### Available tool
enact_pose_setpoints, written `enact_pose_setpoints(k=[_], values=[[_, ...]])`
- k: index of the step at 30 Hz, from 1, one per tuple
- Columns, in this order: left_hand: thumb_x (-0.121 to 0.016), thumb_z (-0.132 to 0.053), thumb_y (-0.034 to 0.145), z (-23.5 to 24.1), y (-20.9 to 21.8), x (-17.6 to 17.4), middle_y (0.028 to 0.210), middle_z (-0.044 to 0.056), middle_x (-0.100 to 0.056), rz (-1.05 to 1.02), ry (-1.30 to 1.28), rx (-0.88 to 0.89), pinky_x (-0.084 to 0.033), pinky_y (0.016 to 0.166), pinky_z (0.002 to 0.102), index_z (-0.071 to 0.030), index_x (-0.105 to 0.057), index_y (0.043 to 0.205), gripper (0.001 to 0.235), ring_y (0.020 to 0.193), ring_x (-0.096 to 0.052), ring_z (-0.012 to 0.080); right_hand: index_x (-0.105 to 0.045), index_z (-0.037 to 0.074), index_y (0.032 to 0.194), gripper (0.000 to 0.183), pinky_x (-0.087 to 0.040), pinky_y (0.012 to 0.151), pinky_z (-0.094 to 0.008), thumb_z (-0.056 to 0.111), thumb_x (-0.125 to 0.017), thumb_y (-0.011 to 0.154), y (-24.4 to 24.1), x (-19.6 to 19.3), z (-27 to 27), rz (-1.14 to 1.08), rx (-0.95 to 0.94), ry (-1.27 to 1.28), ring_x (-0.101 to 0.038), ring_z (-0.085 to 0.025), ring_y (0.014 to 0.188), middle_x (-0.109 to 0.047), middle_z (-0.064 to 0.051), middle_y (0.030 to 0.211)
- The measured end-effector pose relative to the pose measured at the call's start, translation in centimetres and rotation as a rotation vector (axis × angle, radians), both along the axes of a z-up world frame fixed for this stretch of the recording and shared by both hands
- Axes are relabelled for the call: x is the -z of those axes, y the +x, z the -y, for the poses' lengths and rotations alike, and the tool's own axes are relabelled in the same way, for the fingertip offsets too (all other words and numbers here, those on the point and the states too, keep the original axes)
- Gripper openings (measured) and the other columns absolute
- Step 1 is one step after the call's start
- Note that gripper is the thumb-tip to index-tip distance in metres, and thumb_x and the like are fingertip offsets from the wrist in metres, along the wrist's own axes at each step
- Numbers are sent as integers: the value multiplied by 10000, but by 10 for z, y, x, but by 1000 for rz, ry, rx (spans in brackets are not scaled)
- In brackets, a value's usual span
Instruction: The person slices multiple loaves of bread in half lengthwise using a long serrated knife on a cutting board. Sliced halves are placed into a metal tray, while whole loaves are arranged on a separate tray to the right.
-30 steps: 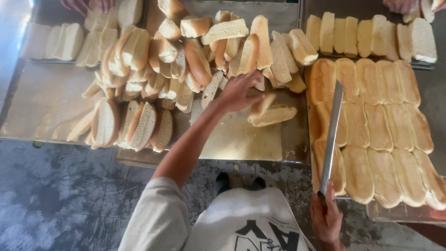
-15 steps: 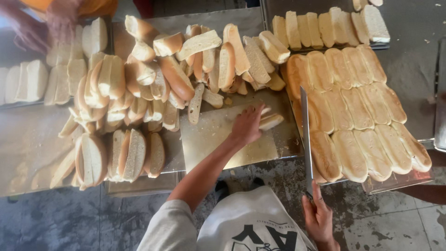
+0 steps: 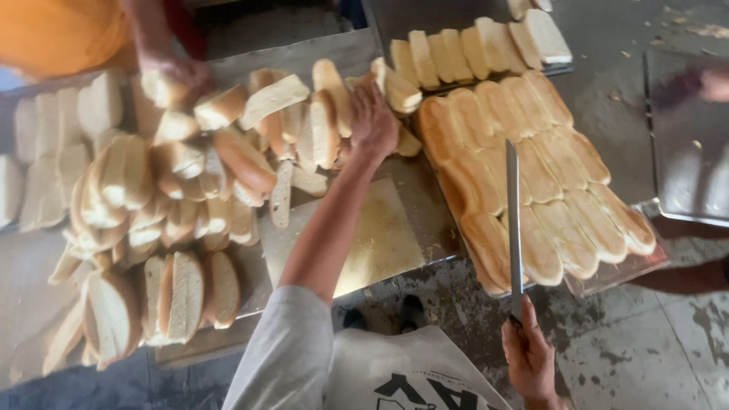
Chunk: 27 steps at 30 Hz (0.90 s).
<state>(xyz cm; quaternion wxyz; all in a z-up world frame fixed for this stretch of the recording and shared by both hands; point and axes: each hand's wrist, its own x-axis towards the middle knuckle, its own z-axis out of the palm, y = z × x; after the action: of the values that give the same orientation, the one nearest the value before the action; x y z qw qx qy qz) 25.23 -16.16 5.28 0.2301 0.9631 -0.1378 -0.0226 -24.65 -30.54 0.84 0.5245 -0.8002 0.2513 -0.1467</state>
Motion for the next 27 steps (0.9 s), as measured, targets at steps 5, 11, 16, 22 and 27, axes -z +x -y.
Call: enact_pose_setpoints(k=[5,11,16,22,27], values=[[-679,-514,935,-2,-34,-4,1649,294,-143,100,19,172,-158,1214,639,-100,-210,1621,929,1526,-192,453,-442,87,1591,656,-368,512,-229,105,-646,968,-24,-15,12,-36,130,-308,-416,-44,573,-471,38,682],[-769,-693,735,-4,-184,1,1694,90,-254,-26,-230,797,-265,1294,618,-292,-418,1503,934,1565,-262,344,-609,12,1141,278,-409,397,-238,249,-729,1063,-36,-23,169,-132,206,-688,-495,-43,424,-593,-21,715],[-836,-758,552,20,-251,15,1695,160,-118,81,-120,907,-114,1196,693,-234,-303,1597,1285,1563,-98,423,-452,160,1592,738,-601,722,-292,148,-719,904,26,-47,306,-135,-116,-837,-721,-253,873,-703,-200,1249],[-886,-635,556,67,-265,23,1672,179,-194,174,-100,718,-91,1235,644,-240,-345,1584,1227,1547,-183,416,-154,512,1602,1048,-666,789,-373,90,-758,858,149,-78,339,-925,-543,-686,-763,-295,965,-535,-39,1529],[-856,-600,615,60,-258,4,1579,175,-458,138,-258,688,-245,1220,598,-139,-527,1478,1033,1474,-404,376,-217,499,1561,1219,-577,853,-418,-12,-850,653,184,-64,375,-554,-1016,-568,-731,-235,976,-549,-9,1507]])
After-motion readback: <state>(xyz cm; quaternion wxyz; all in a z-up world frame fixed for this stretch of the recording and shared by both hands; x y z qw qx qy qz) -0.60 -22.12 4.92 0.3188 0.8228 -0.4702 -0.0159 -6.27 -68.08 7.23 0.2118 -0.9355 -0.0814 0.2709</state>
